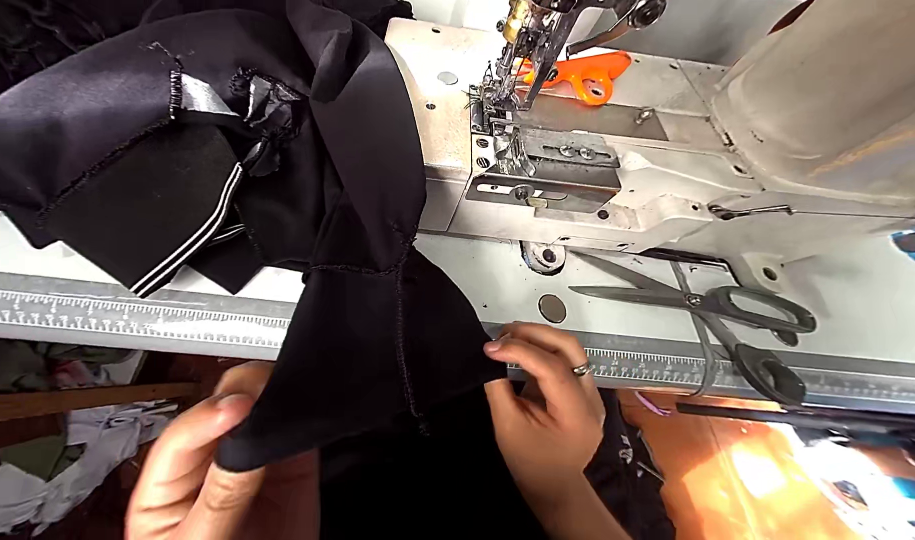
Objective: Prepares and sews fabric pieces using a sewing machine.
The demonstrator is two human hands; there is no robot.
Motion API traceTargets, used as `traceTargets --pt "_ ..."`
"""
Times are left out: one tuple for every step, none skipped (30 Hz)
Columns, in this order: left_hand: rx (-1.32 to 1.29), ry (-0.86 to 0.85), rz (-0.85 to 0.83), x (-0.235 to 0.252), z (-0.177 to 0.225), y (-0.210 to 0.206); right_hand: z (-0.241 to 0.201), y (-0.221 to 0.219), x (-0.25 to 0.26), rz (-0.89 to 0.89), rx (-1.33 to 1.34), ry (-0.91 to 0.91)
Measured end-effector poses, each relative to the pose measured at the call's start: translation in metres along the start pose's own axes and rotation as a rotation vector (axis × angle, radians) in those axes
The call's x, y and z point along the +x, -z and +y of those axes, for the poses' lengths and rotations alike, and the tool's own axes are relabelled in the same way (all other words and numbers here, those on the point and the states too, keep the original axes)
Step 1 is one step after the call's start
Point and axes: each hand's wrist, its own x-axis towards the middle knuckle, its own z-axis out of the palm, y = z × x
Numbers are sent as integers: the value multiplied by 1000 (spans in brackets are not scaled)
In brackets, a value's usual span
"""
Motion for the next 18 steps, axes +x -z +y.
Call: traceTargets --pt "-50 61 -9 0 1 0 2 1 1 29 64 -59" --pt "14 49 -61 0 0 3 2 2 4 53 162 -141" --pt "169 -23 -146 2 -3 7 -1 3 9 72 298 -247" --pt "367 -132 -229 4 -6 13 -7 4 14 82 479 -373" --pt "560 -245 -299 6 -8 18 -13 4 19 90 689 -506" --pt "707 -338 -361 9 -9 22 -18 5 24 91 895 -619" --pt "792 -387 -411 11 -9 24 -21 6 28 84 1062 -700" --pt "825 -400 -446 15 -9 25 -21 7 30 58 1170 -732" --pt "825 -388 -474 19 -7 25 -19 8 33 16 1207 -713" --pt "800 -361 -501 23 -5 25 -15 8 35 -34 1177 -652" --pt "753 -323 -528 29 -2 26 -9 9 38 -83 1087 -570" --pt "686 -282 -550 35 0 26 -3 11 41 -124 953 -488" --pt "617 -246 -561 42 0 26 2 13 44 -144 813 -418" --pt "550 -214 -554 47 -1 25 5 14 47 -163 713 -360" --pt "494 -168 -537 52 -2 23 7 15 50 -179 654 -320" --pt "448 -109 -515 57 -1 22 8 15 52 -196 616 -289" --pt "422 -49 -493 61 -1 21 9 16 53 -214 585 -263" --pt "394 3 -473 66 -1 20 9 16 55 -227 553 -240"
